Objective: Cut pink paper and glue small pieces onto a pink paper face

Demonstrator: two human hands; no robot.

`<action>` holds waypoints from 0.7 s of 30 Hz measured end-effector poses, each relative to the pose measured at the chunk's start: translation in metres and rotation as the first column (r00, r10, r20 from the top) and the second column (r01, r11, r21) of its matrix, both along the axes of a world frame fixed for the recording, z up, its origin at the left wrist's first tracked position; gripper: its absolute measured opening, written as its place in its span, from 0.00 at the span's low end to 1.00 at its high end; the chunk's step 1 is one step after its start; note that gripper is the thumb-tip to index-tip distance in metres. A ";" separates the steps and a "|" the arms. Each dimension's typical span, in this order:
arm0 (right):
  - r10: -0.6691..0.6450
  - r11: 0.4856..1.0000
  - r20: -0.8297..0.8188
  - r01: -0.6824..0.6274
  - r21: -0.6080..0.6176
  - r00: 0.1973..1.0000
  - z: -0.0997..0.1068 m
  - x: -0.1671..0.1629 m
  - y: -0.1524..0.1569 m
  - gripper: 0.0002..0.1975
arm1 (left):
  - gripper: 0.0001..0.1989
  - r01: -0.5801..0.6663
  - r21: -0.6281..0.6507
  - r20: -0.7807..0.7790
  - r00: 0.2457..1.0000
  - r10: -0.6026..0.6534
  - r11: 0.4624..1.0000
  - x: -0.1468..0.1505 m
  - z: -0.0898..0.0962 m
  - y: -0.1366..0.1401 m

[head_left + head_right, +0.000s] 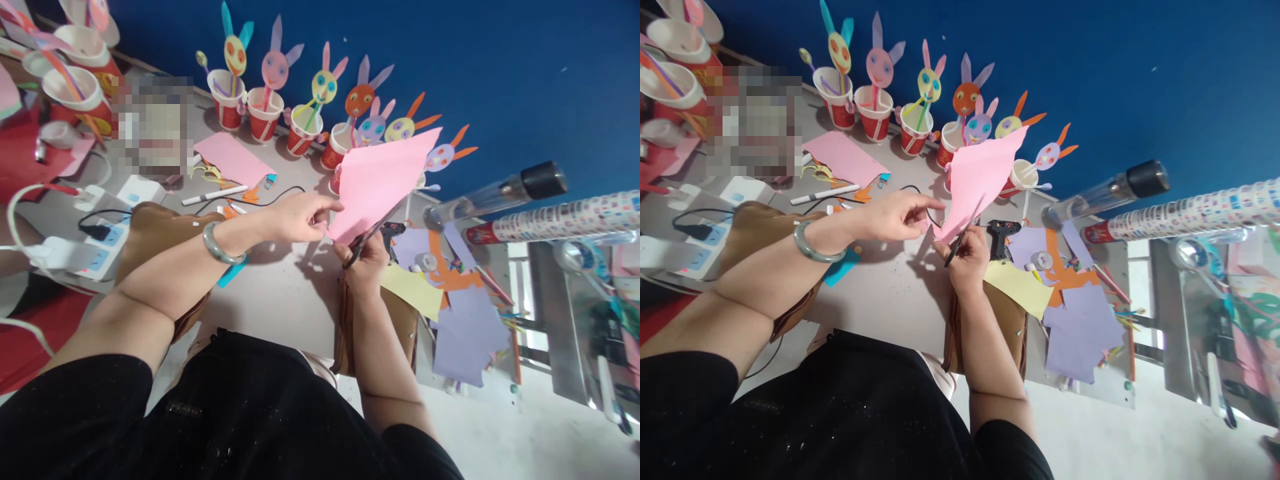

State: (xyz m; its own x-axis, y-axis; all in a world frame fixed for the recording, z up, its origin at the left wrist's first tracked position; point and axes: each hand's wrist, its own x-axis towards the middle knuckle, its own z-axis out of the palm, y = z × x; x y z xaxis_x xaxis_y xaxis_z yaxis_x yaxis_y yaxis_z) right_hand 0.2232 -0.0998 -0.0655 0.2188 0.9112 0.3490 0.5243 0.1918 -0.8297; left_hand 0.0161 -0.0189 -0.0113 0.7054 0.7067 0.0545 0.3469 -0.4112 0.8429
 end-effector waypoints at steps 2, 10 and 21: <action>-0.103 0.989 0.028 0.099 0.109 0.994 -0.002 -0.001 0.000 0.29 | 0.32 0.072 0.039 -0.142 0.988 -0.065 0.997 0.003 -0.002 -0.002; -0.254 0.945 -0.499 0.324 0.056 0.828 0.003 0.001 0.009 0.14 | 0.31 0.035 0.100 -0.188 0.982 -0.016 0.994 -0.001 -0.006 0.003; -0.368 0.792 -0.677 0.597 0.130 0.637 0.017 0.083 0.025 0.14 | 0.23 -0.197 -0.018 0.093 0.976 0.198 0.980 0.000 -0.013 0.009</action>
State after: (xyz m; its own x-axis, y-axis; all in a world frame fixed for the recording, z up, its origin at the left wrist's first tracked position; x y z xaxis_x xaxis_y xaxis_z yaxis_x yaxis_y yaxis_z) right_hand 0.3058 -0.0745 -0.0488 0.8535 0.4707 0.2233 0.0433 0.3630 -0.9308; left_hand 0.0156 -0.0104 -0.0241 0.5440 0.8322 0.1074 0.3395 -0.3354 0.8788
